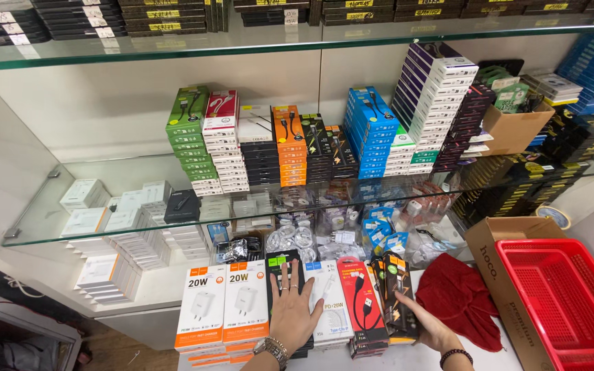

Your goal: The person wipes the glass display shelf and boxed phone accessories with a red cloth, moving boxes aside to clean underneath. They pick up individual product boxes, wipe their surfaces, and restack them neatly on the shelf.

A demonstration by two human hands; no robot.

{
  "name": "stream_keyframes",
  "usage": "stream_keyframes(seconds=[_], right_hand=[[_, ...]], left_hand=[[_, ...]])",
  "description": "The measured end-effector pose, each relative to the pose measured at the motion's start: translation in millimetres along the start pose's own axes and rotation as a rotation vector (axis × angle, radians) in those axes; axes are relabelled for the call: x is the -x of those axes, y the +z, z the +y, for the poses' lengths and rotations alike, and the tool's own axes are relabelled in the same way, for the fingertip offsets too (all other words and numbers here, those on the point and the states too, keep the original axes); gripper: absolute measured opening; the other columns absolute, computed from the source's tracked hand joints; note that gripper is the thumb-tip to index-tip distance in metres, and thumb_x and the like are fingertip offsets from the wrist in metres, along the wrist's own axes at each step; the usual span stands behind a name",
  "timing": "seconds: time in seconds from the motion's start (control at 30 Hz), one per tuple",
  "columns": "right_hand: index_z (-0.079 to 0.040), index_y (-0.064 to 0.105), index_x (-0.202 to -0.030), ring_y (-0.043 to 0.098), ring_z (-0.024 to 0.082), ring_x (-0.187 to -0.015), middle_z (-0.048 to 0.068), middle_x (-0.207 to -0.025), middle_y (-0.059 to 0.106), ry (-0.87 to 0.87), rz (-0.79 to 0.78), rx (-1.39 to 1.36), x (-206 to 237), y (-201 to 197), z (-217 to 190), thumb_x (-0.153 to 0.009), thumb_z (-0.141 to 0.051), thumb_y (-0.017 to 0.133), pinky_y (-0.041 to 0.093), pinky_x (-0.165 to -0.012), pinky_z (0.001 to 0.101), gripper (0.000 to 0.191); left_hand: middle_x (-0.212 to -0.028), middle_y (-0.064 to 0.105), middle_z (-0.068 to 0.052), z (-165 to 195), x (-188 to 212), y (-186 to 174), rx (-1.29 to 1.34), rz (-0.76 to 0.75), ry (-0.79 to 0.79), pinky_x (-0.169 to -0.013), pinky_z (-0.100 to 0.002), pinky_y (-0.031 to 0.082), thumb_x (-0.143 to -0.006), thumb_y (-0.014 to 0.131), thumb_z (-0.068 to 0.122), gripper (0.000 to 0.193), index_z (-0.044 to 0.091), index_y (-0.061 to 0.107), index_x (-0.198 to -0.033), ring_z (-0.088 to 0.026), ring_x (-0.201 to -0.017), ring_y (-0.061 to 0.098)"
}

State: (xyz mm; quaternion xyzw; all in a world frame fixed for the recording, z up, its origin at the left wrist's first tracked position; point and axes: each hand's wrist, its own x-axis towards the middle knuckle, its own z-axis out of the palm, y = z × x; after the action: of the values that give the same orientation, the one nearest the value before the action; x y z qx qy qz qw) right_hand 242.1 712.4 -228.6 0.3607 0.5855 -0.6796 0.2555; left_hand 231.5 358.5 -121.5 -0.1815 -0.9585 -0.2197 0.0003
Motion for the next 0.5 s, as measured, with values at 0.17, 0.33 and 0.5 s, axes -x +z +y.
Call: stream_keyframes(seconds=[0.17, 0.33, 0.5], right_hand=[[-0.018, 0.044, -0.151, 0.070, 0.029, -0.113, 0.013, -0.128, 0.071, -0.044, 0.129, 0.200, 4.3, 6.7, -10.5, -0.075, -0.048, 0.075, 0.057, -0.095, 0.0567, 0.088], [-0.004, 0.050, -0.144, 0.075, 0.030, -0.105, 0.022, -0.122, 0.077, -0.325, 0.053, 0.285, 2.2, 19.2, -17.9, -0.073, -0.040, 0.085, 0.060, -0.091, 0.0459, 0.087], [-0.020, 0.040, -0.154, 0.064, 0.028, -0.126, 0.015, -0.140, 0.068, -0.136, 0.071, 0.445, 2.6, 32.8, -26.8, -0.078, -0.050, 0.080, 0.051, -0.106, 0.0465, 0.091]], left_hand=[[-0.164, 0.006, -0.028, -1.4, 0.9, -4.0, -0.002, -0.033, -0.007, -0.119, -0.063, -0.004, -0.096, 0.054, 0.044, 0.058, 0.006, 0.054, -0.140, -0.046, -0.152, 0.000], [-0.165, 0.004, -0.026, 0.1, 3.0, -9.2, -0.004, -0.087, -0.030, -0.120, -0.062, -0.005, -0.096, 0.053, 0.045, 0.058, 0.007, 0.053, -0.140, -0.045, -0.153, -0.003], [-0.166, 0.002, -0.027, -4.9, -1.7, -14.7, 0.024, -0.123, -0.030, -0.119, -0.063, -0.007, -0.096, 0.054, 0.046, 0.062, 0.008, 0.051, -0.144, -0.045, -0.153, -0.005]])
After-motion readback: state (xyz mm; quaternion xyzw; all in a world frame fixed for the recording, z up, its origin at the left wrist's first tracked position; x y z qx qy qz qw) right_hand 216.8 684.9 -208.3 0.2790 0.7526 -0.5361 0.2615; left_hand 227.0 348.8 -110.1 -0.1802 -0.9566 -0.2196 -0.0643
